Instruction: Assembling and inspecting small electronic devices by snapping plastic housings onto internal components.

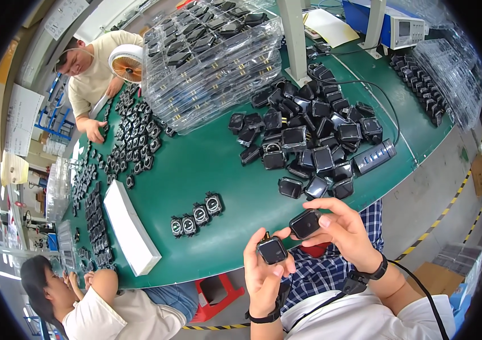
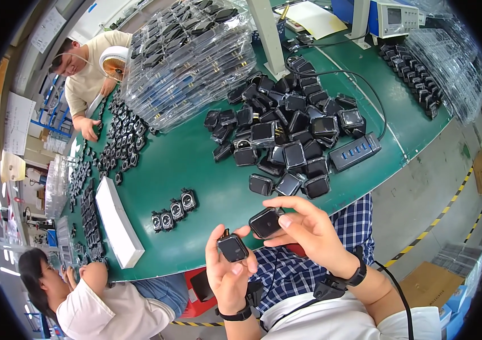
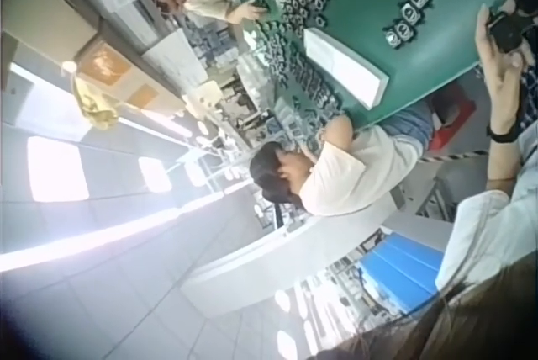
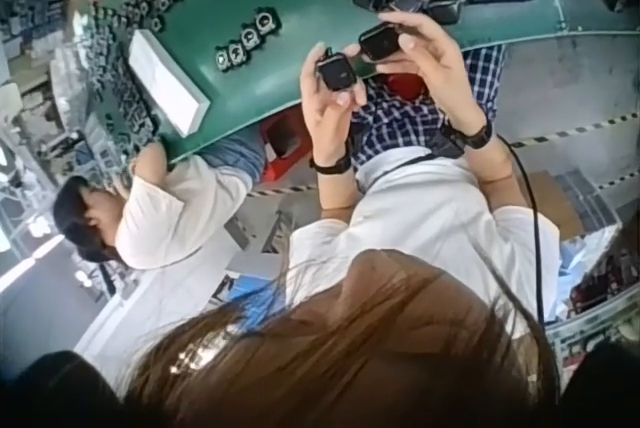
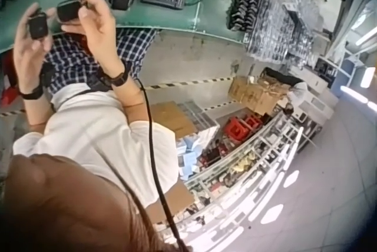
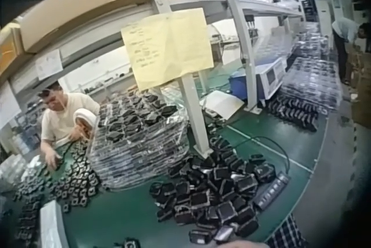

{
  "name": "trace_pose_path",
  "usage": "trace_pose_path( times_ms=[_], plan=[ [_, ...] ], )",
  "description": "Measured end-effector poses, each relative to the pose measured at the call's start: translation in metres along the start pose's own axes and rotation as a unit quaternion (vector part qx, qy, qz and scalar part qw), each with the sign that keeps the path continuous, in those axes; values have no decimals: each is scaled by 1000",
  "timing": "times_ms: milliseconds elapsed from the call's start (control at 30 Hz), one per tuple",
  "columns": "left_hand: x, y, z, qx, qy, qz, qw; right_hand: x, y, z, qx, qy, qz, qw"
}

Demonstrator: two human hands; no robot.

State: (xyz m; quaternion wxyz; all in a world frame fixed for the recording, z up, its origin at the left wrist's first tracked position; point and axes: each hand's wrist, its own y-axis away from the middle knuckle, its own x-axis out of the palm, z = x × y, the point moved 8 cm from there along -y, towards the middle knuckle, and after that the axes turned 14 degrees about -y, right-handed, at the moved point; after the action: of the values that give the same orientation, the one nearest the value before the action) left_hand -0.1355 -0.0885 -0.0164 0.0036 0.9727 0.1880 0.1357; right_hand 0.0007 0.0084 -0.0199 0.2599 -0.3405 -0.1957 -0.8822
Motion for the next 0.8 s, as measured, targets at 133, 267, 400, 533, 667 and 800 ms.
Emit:
trace_pose_path(
  times_ms=[133, 267, 400, 533, 667, 800],
  plan=[
    [2, 0, 0, 4, -11, 6, 1000, 0, 3, 5, -25, 11, -4, 1000],
    [5, 1, 0, 10, -15, 11, 1000, -1, 4, 5, -33, 20, -9, 999],
    [7, 1, 1, 3, -38, 1, 999, 0, 6, 7, -46, 25, -5, 999],
    [9, 0, 4, -26, -71, -16, 997, -7, 5, 5, -51, 36, -33, 998],
    [9, -2, 5, 9, -4, 15, 1000, -4, 5, 9, -71, 18, -19, 997],
    [9, -1, 5, 1, 3, 7, 1000, -4, 6, 9, -63, 12, -10, 998]
  ],
)
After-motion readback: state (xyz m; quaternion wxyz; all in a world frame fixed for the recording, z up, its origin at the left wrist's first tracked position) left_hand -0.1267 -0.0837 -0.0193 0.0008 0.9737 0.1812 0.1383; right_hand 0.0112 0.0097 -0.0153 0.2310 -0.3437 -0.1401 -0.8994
